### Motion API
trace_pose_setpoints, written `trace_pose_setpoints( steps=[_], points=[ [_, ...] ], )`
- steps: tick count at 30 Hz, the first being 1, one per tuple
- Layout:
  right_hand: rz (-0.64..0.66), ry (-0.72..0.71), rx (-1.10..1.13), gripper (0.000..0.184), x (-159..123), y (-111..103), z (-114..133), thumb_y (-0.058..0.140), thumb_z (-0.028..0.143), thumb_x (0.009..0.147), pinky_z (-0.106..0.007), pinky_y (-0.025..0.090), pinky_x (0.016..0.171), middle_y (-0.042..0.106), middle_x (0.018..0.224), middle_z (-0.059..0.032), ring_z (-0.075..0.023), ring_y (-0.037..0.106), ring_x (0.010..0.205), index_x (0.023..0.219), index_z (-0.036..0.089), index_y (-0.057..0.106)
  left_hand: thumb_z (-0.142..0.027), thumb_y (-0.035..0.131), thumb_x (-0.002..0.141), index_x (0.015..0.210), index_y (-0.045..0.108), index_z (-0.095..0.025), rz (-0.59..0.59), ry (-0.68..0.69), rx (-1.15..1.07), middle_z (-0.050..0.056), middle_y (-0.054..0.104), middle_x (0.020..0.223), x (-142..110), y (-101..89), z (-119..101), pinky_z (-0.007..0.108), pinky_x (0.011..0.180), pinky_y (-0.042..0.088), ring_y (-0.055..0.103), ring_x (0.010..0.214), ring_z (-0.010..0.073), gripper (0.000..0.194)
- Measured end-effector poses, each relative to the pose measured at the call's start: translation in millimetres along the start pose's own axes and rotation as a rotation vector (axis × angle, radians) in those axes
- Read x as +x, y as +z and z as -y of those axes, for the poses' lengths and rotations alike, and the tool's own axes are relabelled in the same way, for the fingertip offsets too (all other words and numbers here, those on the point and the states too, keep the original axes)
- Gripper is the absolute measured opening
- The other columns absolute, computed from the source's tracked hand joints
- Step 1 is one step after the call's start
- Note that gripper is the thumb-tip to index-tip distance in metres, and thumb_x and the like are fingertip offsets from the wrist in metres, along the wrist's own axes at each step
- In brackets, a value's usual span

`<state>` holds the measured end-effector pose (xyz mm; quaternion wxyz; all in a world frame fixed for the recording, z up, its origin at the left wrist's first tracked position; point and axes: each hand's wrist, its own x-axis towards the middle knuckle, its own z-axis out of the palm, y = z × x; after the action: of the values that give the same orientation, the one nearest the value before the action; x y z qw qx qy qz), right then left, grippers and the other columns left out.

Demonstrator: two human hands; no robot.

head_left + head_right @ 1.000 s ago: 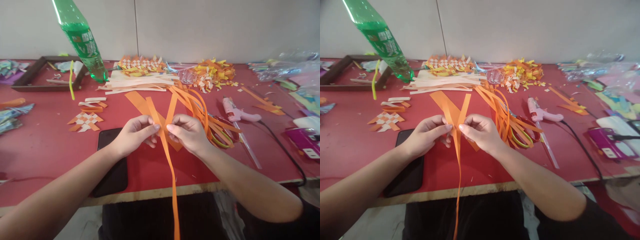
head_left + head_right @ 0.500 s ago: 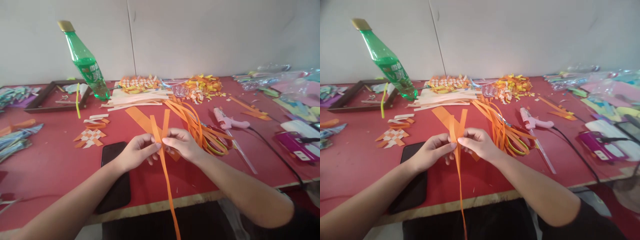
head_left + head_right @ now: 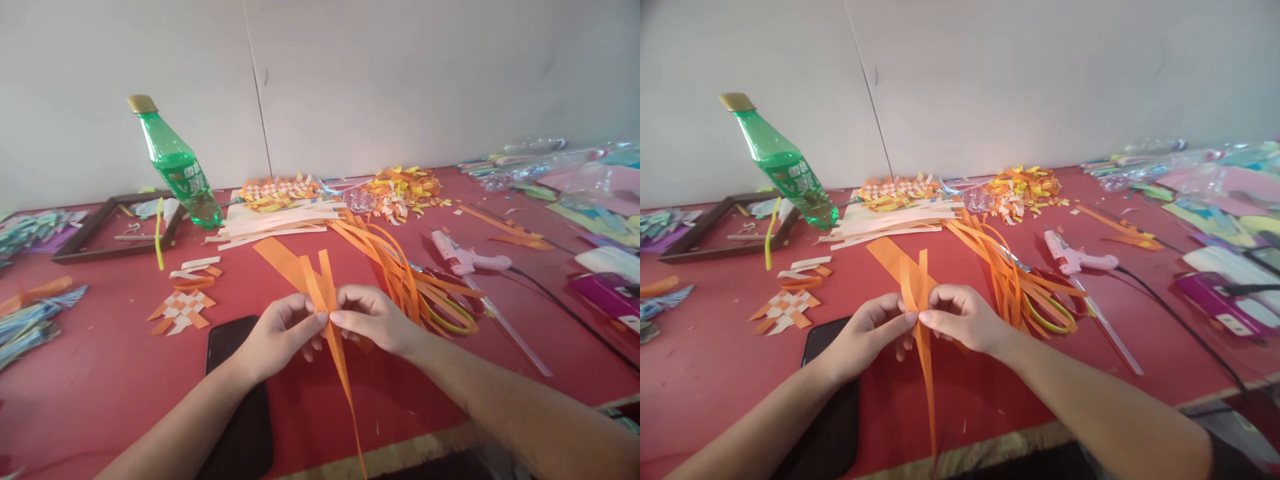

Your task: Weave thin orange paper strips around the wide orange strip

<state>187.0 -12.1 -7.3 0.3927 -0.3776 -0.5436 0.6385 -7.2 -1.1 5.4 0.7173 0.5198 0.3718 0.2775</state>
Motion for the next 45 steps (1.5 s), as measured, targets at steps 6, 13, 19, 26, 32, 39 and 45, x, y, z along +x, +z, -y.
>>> trace_pose_setpoints(
  steps=[6,13,19,26,32,39,45],
  points=[
    [0.007,0.001,-0.052,0.032,0.9,-3.1,-2.1,0.069,0.043,0.084,-0.022,0.034,0.051,0.051,0.061,0.0034,-0.0081,0.044,0.053,0.072,0.016,0.054,-0.054,0.071,0.078,0.081,0.061,-0.013,-0.025,-0.061,0.024,-0.001,0.058,0.063,2.6,1.3,2.5,0.020,0.048,0.051,0.056,0.054,0.0094,0.042],
    [-0.031,0.000,-0.096,0.031,1.1,-3.9,-4.8,0.067,0.041,0.086,-0.024,0.036,0.056,0.050,0.066,0.0021,-0.0097,0.043,0.060,0.073,0.016,0.054,-0.051,0.068,0.081,0.078,0.059,-0.013,-0.080,-0.074,0.052,-0.002,0.057,0.061,4.6,0.1,5.8,0.020,0.049,0.049,0.054,0.052,0.0081,0.039],
    [-0.051,0.030,-0.101,0.031,-0.1,-2.8,-4.1,0.065,0.044,0.086,-0.027,0.040,0.060,0.053,0.069,-0.0002,-0.0123,0.048,0.063,0.075,0.017,0.056,-0.048,0.067,0.083,0.079,0.060,-0.012,-0.081,-0.099,0.059,-0.001,0.057,0.063,3.9,-0.5,5.6,0.020,0.050,0.050,0.055,0.053,0.0081,0.037],
    [-0.082,0.038,-0.122,0.032,-1.3,-2.0,-1.1,0.065,0.046,0.085,-0.028,0.042,0.061,0.053,0.069,-0.0004,-0.0131,0.049,0.063,0.074,0.018,0.055,-0.047,0.069,0.082,0.075,0.058,-0.014,-0.093,-0.089,0.032,-0.003,0.057,0.062,4.3,0.0,1.3,0.019,0.050,0.049,0.055,0.051,0.0069,0.036],
    [-0.083,0.024,-0.108,0.030,-1.3,-2.1,1.0,0.064,0.043,0.086,-0.026,0.039,0.057,0.053,0.067,0.0006,-0.0107,0.046,0.059,0.075,0.017,0.055,-0.048,0.067,0.083,0.079,0.059,-0.014,-0.079,-0.088,0.021,-0.002,0.059,0.064,1.9,-1.1,2.1,0.020,0.050,0.051,0.056,0.053,0.0084,0.035],
    [-0.053,0.043,-0.056,0.031,-1.3,-0.6,4.9,0.065,0.044,0.086,-0.024,0.035,0.051,0.051,0.061,0.0028,-0.0086,0.043,0.053,0.074,0.017,0.056,-0.049,0.064,0.086,0.074,0.062,-0.012,0.032,-0.117,0.122,0.002,0.062,0.067,2.1,1.4,-0.7,0.019,0.051,0.050,0.056,0.054,0.0080,0.039],
    [0.031,0.088,-0.007,0.035,-2.3,-1.9,4.8,0.070,0.045,0.082,-0.027,0.042,0.059,0.059,0.065,-0.0011,-0.0127,0.055,0.062,0.068,0.017,0.055,-0.046,0.063,0.088,0.076,0.060,-0.013,-0.001,-0.038,0.095,0.000,0.061,0.066,1.6,-0.4,4.0,0.019,0.050,0.049,0.056,0.053,0.0077,0.036]
  ],
)
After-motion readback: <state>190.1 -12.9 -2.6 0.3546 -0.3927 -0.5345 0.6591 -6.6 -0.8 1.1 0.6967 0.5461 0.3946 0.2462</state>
